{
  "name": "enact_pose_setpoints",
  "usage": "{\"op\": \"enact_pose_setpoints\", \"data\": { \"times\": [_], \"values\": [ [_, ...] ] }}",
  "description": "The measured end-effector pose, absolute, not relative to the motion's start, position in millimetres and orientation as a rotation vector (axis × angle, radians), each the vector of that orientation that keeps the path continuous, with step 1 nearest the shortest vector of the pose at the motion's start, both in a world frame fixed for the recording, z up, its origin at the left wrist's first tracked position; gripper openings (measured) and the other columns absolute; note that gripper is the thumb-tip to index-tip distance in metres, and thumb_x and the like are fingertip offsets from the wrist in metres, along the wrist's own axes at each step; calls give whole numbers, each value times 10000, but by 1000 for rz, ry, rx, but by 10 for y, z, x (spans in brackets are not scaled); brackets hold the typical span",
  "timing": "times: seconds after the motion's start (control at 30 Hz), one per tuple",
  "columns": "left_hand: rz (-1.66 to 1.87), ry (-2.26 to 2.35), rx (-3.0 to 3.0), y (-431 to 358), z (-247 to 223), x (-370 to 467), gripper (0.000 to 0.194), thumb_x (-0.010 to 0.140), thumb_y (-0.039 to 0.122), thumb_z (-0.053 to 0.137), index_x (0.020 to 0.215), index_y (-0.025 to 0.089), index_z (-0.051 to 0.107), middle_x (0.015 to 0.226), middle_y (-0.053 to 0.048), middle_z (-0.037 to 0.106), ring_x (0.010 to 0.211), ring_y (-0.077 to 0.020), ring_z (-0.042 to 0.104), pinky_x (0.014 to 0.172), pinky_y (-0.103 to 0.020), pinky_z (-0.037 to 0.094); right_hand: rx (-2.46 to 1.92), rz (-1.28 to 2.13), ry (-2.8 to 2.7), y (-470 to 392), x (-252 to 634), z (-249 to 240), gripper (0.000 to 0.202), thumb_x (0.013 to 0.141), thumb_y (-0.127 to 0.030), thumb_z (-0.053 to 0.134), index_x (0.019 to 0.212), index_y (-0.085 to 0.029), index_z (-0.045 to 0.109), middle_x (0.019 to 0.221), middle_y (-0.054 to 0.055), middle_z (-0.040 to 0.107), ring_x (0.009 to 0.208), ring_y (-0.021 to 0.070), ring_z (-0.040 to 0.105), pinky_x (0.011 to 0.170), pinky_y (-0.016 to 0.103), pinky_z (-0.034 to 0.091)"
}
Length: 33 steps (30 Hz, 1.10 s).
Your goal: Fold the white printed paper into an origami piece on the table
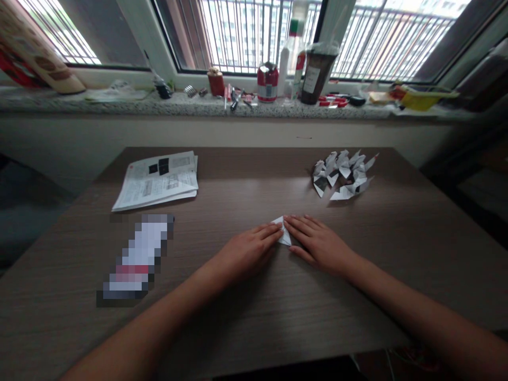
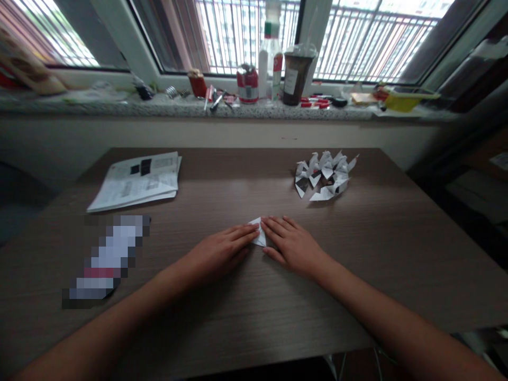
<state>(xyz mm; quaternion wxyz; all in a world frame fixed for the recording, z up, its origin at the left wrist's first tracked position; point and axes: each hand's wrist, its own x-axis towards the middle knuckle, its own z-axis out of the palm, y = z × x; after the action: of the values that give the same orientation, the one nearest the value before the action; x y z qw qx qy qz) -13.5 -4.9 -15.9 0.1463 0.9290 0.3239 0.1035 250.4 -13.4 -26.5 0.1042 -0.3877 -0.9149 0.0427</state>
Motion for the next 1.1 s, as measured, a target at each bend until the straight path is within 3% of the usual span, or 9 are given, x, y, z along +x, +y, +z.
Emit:
{"op": "enact_pose_setpoints", "data": {
  "times": [0.3, 0.5, 0.67, 0.73, 0.9, 1.1],
  "values": [
    [267, 937, 2736, -39, -147, -124, 469, 1040, 220, 478, 1505, 160, 467, 1566, -133, 480, 1413, -266, 493, 1189, -449, 395, -1163, 230, -2642, -130, 2510, -231, 622, 1049, -433, 503, 1613, -262, 304, 1617, 99, 424, 1481, 273, 413, 1228, 528, 340],
    [277, 1007, 2755, -81, -104, -110, 492, 1030, 362, 554, 1488, 201, 478, 1545, -115, 492, 1412, -305, 457, 1178, -476, 392, -1180, 218, -2586, -136, 2472, -213, 499, 1043, -374, 528, 1518, -235, 469, 1529, 114, 540, 1401, 285, 510, 1174, 548, 408],
    [312, 1062, 2737, -123, -65, -70, 537, 1036, 413, 535, 1510, 187, 427, 1515, -156, 492, 1350, -318, 491, 1133, -483, 435, -1166, 228, -2526, -104, 2458, -204, 434, 1026, -311, 561, 1456, -253, 537, 1457, 109, 600, 1356, 282, 547, 1122, 527, 465],
    [335, 1074, 2732, -118, -78, -59, 516, 1041, 372, 522, 1503, 166, 425, 1495, -164, 505, 1334, -319, 493, 1124, -481, 446, -1159, 229, -2509, -91, 2451, -181, 397, 1030, -296, 550, 1421, -234, 570, 1420, 118, 618, 1320, 282, 568, 1094, 511, 488],
    [386, 1057, 2736, -64, -153, -64, 421, 1006, 100, 432, 1424, 123, 478, 1453, -167, 538, 1287, -292, 526, 1090, -453, 486, -1112, 241, -2495, -59, 2430, -161, 349, 1025, -289, 552, 1364, -242, 622, 1337, 122, 646, 1229, 280, 617, 1028, 493, 529],
    [463, 1038, 2647, -13, -106, -99, 248, 1012, 150, 489, 1239, 170, 586, 1352, -125, 604, 1259, -272, 551, 1081, -454, 499, -1089, 234, -2488, -3, 2428, -213, 319, 1014, -274, 571, 1321, -259, 656, 1317, 107, 666, 1230, 278, 617, 1025, 504, 523]
  ]
}}
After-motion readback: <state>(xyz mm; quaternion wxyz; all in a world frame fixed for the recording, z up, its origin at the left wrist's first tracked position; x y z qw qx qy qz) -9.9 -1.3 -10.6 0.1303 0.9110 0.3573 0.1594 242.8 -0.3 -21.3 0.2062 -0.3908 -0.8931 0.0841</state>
